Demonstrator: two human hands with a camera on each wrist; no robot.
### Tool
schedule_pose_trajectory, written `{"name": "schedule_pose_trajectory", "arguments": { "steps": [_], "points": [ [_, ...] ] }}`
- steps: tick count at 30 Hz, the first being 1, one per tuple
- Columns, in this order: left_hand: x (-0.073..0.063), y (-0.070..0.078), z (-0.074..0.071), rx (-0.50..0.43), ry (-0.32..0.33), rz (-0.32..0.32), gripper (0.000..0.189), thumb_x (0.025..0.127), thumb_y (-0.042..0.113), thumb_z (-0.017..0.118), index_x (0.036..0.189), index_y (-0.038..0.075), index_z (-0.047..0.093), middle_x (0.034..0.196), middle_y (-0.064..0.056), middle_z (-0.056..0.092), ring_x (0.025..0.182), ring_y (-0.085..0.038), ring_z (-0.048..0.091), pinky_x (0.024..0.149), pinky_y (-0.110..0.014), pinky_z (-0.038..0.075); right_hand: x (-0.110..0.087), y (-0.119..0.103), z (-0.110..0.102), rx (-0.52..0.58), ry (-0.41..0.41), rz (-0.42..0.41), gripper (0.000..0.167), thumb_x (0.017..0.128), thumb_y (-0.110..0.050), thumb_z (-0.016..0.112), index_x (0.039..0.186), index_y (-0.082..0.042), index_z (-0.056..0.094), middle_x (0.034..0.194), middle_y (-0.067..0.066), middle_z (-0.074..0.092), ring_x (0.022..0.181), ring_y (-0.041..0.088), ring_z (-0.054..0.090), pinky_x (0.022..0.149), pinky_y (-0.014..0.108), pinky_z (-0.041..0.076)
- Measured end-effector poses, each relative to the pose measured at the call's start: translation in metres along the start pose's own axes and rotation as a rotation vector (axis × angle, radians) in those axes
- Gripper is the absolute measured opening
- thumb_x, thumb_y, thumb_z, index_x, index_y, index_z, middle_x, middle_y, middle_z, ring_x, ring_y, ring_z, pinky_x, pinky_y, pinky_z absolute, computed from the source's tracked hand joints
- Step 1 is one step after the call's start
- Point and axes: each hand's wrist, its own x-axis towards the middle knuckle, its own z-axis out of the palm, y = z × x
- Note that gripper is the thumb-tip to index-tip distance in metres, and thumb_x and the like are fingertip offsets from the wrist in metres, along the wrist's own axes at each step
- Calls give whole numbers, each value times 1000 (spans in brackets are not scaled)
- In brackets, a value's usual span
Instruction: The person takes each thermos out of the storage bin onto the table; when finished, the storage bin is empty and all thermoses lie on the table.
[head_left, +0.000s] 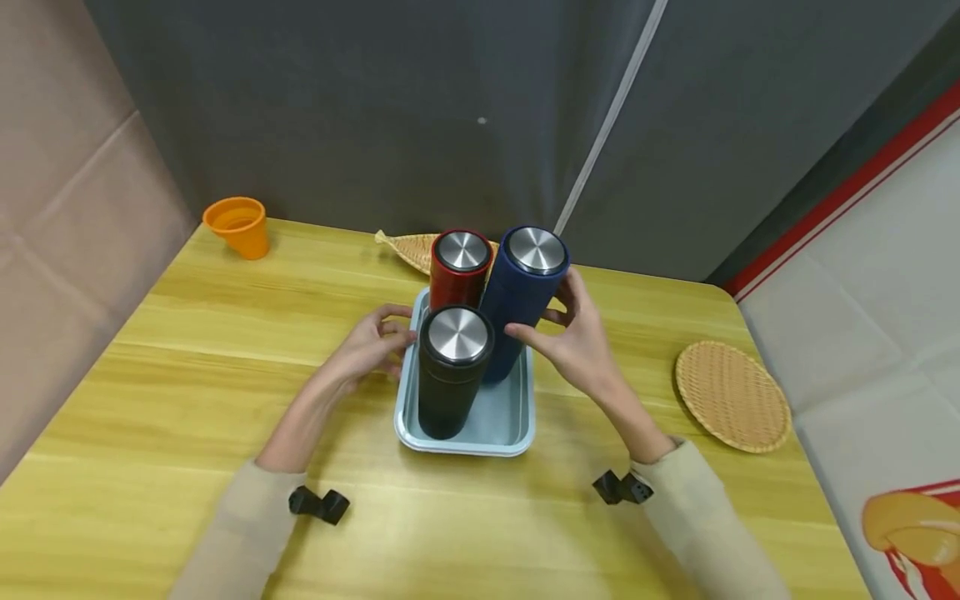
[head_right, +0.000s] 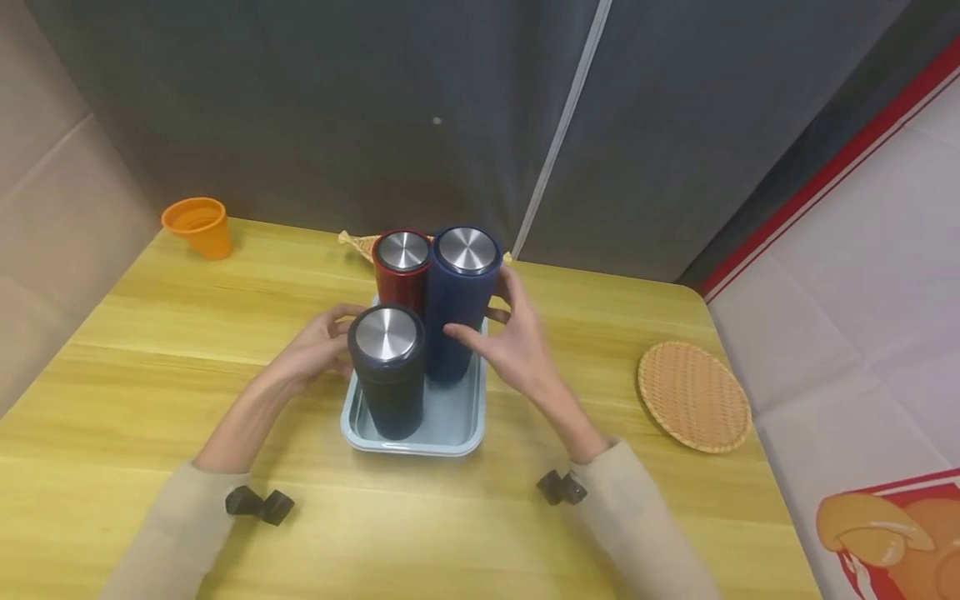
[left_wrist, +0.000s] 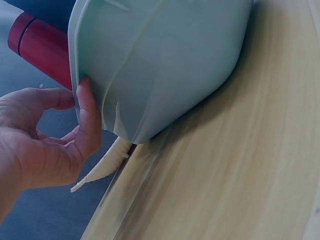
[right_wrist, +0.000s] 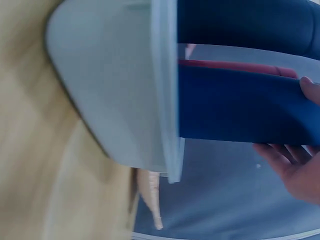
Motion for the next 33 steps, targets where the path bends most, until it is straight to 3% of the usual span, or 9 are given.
{"name": "schedule_pose_trajectory", "arguments": {
  "steps": [10, 15, 23, 33],
  "points": [
    [-1, 2, 1, -12, 8, -14, 50, 93, 4, 54, 139, 4, 35, 102, -16, 56, 75, -20, 58, 50, -28, 54, 6, -34, -20, -73, 118, -83, 76, 69, 8, 82, 135, 1, 44, 123, 6, 56, 106, 20, 58, 76, 25, 56],
    [-1, 0, 0, -7, 10, -11, 51, 92, 3, 54, 140, 3, 34, 103, -16, 57, 75, -19, 58, 50, -27, 54, 10, -36, -37, -116, 166, -64, 73, 71, 5, 82, 135, -3, 46, 121, -1, 57, 104, 19, 58, 76, 22, 54],
    [-2, -2, -1, -9, 8, -14, 51, 94, 3, 54, 140, 3, 32, 101, -15, 53, 76, -19, 57, 48, -25, 52, 9, -15, -57, -113, 217, -31, 71, 75, 3, 80, 136, -6, 46, 120, -1, 57, 102, 19, 59, 76, 22, 54],
    [-1, -3, 2, 8, -4, 3, 51, 94, 2, 52, 140, 0, 30, 99, -15, 52, 75, -19, 57, 48, -26, 52, 3, 22, -62, -131, 250, 62, 73, 75, -2, 81, 137, -10, 44, 125, 7, 55, 110, 19, 57, 80, 21, 54]
  ]
}}
